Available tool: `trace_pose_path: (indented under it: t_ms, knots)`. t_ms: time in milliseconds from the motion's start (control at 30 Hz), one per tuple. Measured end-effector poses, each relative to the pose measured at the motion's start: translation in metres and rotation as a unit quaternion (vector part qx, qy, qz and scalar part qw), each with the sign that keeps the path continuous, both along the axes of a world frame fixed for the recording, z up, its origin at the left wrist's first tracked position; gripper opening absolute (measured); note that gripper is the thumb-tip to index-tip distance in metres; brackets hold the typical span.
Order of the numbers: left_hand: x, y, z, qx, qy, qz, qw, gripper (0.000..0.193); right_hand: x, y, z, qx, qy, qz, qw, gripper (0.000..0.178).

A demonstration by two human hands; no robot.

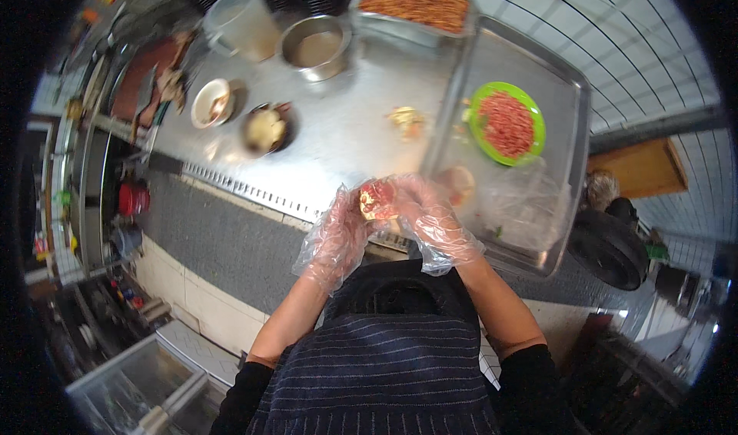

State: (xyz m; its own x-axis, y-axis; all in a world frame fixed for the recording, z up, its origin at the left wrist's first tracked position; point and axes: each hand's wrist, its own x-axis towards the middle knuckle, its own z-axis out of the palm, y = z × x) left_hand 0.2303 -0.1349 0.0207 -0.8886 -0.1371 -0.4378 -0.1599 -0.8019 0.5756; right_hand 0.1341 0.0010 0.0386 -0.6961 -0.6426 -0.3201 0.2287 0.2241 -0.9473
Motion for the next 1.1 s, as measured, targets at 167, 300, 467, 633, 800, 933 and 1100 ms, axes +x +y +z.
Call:
trace_pose_path:
  t_ms: [167, 300, 467, 633, 800, 933, 1100]
  knots:
    - [0.081, -0.102, 0.012, 0.018, -0.035, 0.091, 0.995, 0.055, 0.065, -0.116, -0.020, -0.004, 0.009, 0.067, 0.998, 0.022]
    - [0.166, -0.185, 0.010, -0.075, -0.123, 0.163, 0.976, 0.041, 0.126, -0.225, -0.029, -0.079, 0.045, 0.182, 0.979, 0.022]
    - [0.256, -0.261, 0.015, -0.016, -0.118, 0.352, 0.928, 0.033, 0.199, -0.341, -0.030, -0.061, 0.068, 0.321, 0.943, 0.027]
    - [0.329, -0.320, 0.012, -0.092, -0.134, 0.441, 0.883, 0.032, 0.270, -0.436, -0.036, -0.055, -0.086, 0.416, 0.903, 0.023]
    - [0.380, -0.393, 0.003, -0.169, -0.192, 0.490, 0.833, 0.033, 0.326, -0.528, -0.045, -0.101, -0.125, 0.460, 0.873, 0.016]
    - [0.415, -0.475, -0.027, -0.285, -0.326, 0.421, 0.797, 0.050, 0.358, -0.612, -0.053, -0.102, -0.139, 0.468, 0.866, 0.016]
    - [0.449, -0.588, -0.010, -0.215, -0.291, 0.474, 0.803, 0.048, 0.397, -0.728, -0.034, -0.055, -0.070, 0.504, 0.859, 0.014]
